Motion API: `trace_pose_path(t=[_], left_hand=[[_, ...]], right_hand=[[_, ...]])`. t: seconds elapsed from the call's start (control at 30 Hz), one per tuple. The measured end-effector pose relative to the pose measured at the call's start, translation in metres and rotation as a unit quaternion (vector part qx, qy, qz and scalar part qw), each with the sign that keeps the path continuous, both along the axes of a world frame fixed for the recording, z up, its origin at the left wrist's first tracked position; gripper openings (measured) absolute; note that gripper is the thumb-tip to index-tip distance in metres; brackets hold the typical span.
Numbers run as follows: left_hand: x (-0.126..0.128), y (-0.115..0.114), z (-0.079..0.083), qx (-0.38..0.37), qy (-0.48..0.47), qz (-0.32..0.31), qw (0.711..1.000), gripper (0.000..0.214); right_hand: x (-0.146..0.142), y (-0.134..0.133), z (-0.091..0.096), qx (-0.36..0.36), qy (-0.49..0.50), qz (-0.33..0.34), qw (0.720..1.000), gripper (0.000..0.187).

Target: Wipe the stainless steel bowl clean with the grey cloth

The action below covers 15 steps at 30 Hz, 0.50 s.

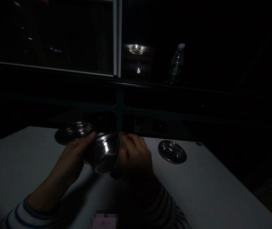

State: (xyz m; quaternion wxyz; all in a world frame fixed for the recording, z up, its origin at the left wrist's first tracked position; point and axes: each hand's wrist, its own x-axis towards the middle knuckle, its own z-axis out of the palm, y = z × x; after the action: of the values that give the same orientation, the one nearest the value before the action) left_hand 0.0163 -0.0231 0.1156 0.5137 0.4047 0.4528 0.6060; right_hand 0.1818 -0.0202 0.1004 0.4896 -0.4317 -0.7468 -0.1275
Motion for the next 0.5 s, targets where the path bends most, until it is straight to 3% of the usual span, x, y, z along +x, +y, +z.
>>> trace_pose_path(t=[0.13,0.23,0.5], left_hand=[[0.004,-0.001,-0.003,-0.01,0.012,-0.021,1.0,0.031],[0.005,0.0,-0.005,-0.018,0.012,-0.029,0.999,0.034],[-0.001,0.002,-0.002,-0.026,-0.037,-0.001,0.999,0.03]], right_hand=[[-0.014,-0.013,0.001,0.064,-0.105,0.026,0.992,0.027],[-0.024,-0.019,0.0,0.079,-0.127,0.036,0.988,0.026],[-0.006,-0.003,-0.001,0.048,0.025,0.016,0.998,0.027]])
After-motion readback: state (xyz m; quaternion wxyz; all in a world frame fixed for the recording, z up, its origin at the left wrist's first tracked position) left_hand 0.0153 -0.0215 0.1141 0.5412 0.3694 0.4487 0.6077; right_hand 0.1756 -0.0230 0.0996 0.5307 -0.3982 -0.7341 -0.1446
